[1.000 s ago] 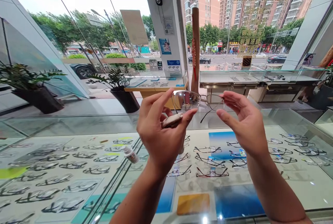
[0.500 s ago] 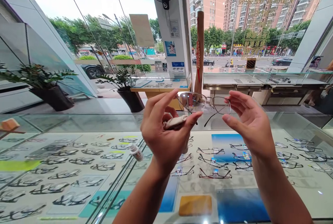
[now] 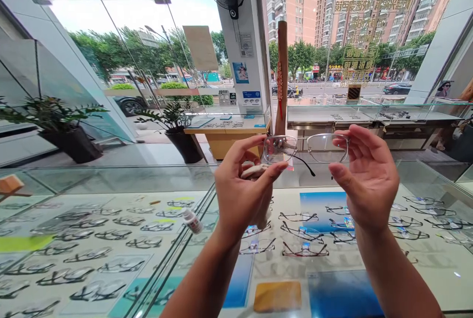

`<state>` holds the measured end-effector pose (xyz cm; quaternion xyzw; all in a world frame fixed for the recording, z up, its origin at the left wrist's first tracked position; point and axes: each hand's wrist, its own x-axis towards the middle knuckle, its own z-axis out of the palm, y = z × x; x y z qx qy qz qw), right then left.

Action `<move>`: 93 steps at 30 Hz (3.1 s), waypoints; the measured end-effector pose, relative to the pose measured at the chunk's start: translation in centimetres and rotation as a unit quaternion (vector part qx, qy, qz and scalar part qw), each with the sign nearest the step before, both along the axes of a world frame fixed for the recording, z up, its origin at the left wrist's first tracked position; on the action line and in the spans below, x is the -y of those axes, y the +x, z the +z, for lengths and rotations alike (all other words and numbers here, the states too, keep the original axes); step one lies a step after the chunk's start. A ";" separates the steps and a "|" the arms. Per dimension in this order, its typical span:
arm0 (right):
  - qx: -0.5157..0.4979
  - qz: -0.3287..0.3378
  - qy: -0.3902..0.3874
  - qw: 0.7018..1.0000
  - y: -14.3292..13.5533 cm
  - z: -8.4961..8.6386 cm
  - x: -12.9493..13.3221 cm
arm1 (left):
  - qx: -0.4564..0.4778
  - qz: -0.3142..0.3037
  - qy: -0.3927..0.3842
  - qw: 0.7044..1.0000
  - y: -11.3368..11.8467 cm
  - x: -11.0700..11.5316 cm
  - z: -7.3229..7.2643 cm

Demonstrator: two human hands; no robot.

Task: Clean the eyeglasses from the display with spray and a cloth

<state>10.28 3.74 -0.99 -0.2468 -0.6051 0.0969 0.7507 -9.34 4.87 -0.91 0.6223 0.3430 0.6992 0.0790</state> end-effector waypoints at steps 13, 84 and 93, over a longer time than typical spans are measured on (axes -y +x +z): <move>-0.030 0.043 0.001 0.999 -0.3 0.2 0.1 | 0.028 -0.018 -0.038 0.999 0.5 0.1 -0.1; 0.101 -0.001 -0.166 0.981 0.7 -0.6 -1.2 | -0.032 0.143 0.115 0.983 0.8 0.4 -0.9; 0.109 -0.003 -0.176 0.978 0.7 -0.6 -1.3 | -0.050 0.166 0.129 0.977 0.8 0.6 -0.7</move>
